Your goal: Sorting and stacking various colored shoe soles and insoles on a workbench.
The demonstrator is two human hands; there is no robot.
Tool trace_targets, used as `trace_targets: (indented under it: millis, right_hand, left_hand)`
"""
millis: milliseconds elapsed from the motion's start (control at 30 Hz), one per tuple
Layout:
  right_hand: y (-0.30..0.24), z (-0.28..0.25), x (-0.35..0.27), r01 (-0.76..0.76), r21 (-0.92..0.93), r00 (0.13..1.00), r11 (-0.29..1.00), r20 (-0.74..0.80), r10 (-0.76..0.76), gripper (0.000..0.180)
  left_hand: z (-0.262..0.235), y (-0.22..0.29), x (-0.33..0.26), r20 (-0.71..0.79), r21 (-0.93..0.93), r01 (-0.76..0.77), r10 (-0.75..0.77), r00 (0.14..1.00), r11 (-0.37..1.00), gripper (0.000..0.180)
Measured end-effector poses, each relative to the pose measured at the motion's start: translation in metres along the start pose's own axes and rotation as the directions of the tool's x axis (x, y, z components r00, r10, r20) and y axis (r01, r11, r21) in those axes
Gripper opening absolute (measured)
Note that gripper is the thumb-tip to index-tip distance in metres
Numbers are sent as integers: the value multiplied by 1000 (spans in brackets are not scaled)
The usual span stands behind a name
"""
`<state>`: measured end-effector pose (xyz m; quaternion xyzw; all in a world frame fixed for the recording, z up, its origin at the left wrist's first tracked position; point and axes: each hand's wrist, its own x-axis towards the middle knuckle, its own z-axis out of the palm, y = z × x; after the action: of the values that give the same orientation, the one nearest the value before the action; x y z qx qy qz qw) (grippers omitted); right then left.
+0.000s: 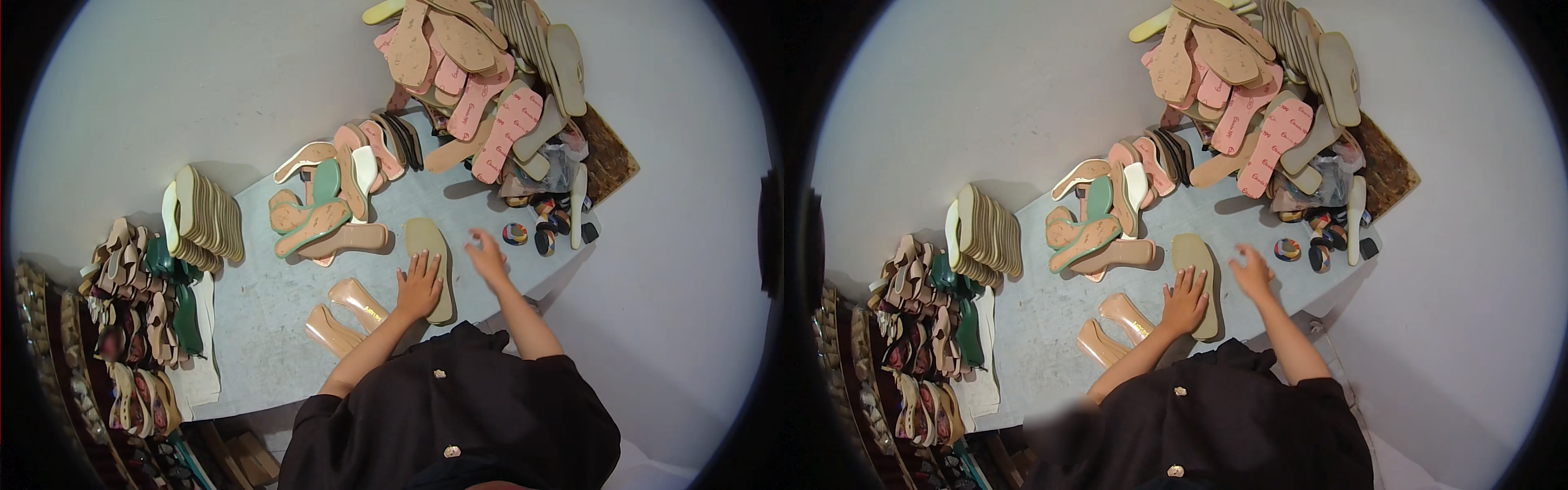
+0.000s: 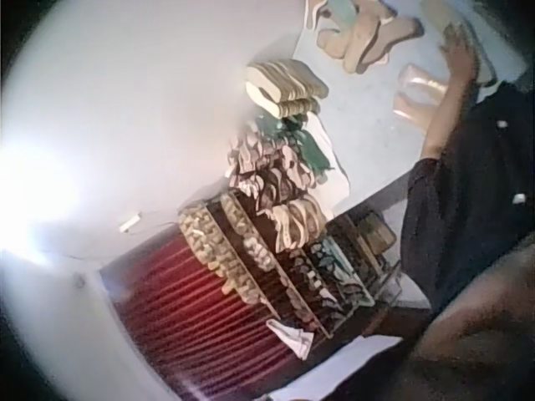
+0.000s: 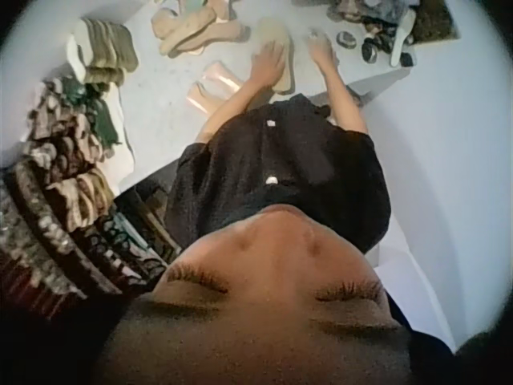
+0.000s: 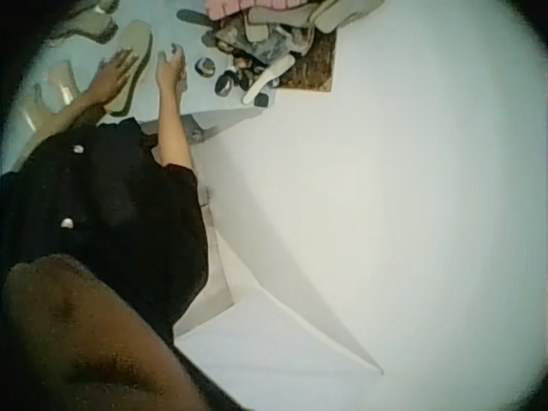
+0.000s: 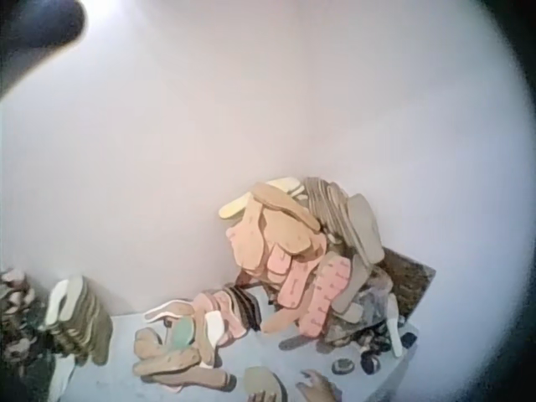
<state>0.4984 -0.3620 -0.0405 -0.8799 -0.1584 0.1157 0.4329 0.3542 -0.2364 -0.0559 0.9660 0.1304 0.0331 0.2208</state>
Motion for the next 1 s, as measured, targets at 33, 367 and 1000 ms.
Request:
trace_targets:
  millis: [33,367,1000]
  right_hand:
    - [8,-3,22,10,81,995,997,-101,-2,44]
    - [-44,-45,99,-90,824,996,560,79,43,26]
    - [-76,24,-110,654,4,748,757,149,-647,29]
  left_hand:
    - [0,2,1,-1,4,-6,6,1000,1000,53]
    - [-2,5,-2,-1,-21,21,-21,1000,1000,52]
    - [-82,-10,-29,180,-970,212,-233,956,120,36]
